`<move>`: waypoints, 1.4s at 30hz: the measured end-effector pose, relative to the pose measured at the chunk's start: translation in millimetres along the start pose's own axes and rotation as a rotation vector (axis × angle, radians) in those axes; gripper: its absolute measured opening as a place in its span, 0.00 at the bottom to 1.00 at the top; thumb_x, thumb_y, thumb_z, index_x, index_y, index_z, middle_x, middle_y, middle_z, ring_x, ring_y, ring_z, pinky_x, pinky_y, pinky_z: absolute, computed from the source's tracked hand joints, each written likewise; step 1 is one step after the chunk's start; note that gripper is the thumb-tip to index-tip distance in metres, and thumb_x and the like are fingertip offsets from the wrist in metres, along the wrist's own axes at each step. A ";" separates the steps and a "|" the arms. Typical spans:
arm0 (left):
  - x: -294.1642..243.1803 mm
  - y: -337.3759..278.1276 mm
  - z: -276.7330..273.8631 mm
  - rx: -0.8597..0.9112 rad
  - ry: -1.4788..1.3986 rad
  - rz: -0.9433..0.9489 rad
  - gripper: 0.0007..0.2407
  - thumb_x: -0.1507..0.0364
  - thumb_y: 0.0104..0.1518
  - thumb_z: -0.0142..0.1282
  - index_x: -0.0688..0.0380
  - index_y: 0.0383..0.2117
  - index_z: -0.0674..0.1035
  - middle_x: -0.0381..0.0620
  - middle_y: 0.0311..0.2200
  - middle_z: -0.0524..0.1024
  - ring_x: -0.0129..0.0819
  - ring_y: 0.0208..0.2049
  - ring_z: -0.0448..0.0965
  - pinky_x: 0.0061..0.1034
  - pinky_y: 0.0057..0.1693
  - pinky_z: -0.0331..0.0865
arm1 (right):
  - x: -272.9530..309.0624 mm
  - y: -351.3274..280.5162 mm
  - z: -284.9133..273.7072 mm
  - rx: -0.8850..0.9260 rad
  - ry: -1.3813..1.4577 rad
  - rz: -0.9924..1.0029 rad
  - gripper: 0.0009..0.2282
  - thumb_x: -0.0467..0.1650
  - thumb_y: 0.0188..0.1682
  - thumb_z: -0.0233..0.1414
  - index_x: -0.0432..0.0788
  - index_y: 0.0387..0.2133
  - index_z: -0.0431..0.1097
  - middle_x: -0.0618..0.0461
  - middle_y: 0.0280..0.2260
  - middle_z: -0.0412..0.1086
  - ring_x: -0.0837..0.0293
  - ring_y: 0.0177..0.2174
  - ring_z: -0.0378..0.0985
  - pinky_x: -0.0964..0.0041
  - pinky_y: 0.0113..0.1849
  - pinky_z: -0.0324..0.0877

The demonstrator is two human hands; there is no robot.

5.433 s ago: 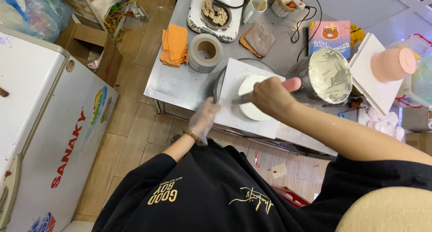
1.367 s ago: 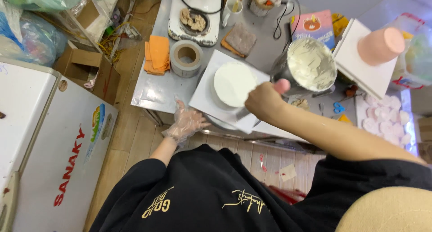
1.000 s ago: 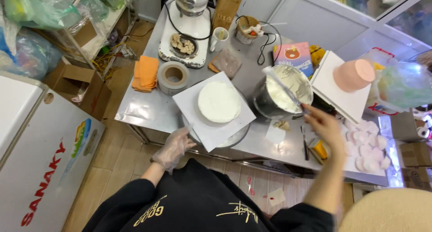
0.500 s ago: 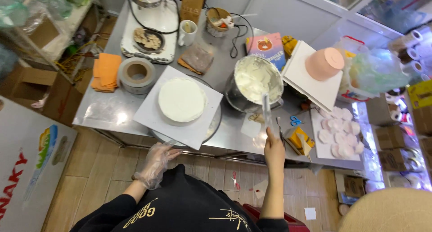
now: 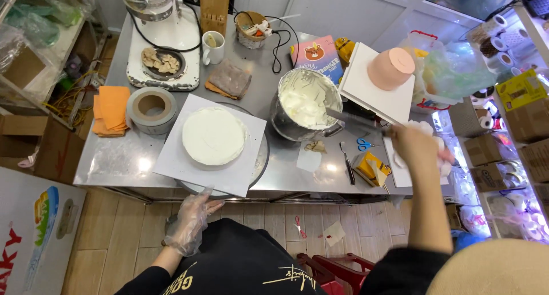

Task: Frosting a small round cake with white cream using a spatula and scraper on a revolving stand.

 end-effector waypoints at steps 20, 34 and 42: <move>-13.8 -12.5 9.1 -0.081 0.050 0.046 0.17 0.76 0.52 0.56 0.75 0.42 0.64 0.69 0.41 0.69 0.61 0.39 0.77 0.54 0.53 0.74 | 72.4 147.8 9.9 0.342 0.561 0.036 0.12 0.37 0.53 0.52 0.42 0.38 0.79 0.50 0.23 0.74 0.56 0.22 0.70 0.62 0.28 0.65; -29.4 -19.0 15.3 -0.158 0.181 -0.078 0.20 0.76 0.52 0.53 0.83 0.45 0.63 0.73 0.43 0.67 0.61 0.48 0.76 0.55 0.56 0.72 | 171.9 179.5 145.1 0.096 0.299 0.030 0.11 0.29 0.47 0.47 0.34 0.35 0.76 0.37 0.36 0.77 0.38 0.35 0.79 0.49 0.38 0.72; -35.6 -27.2 26.0 -0.088 0.190 -0.046 0.23 0.74 0.53 0.51 0.85 0.51 0.63 0.76 0.53 0.66 0.59 0.54 0.74 0.48 0.54 0.74 | 128.9 147.9 82.4 0.272 0.554 0.138 0.14 0.40 0.54 0.54 0.43 0.37 0.81 0.53 0.22 0.75 0.62 0.19 0.72 0.70 0.27 0.65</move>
Point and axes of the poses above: each hand's wrist, its own y-axis towards the middle knuckle, its own z-axis out of the palm, x = y × z, the point moved 2 cm from there along y, towards the middle knuckle
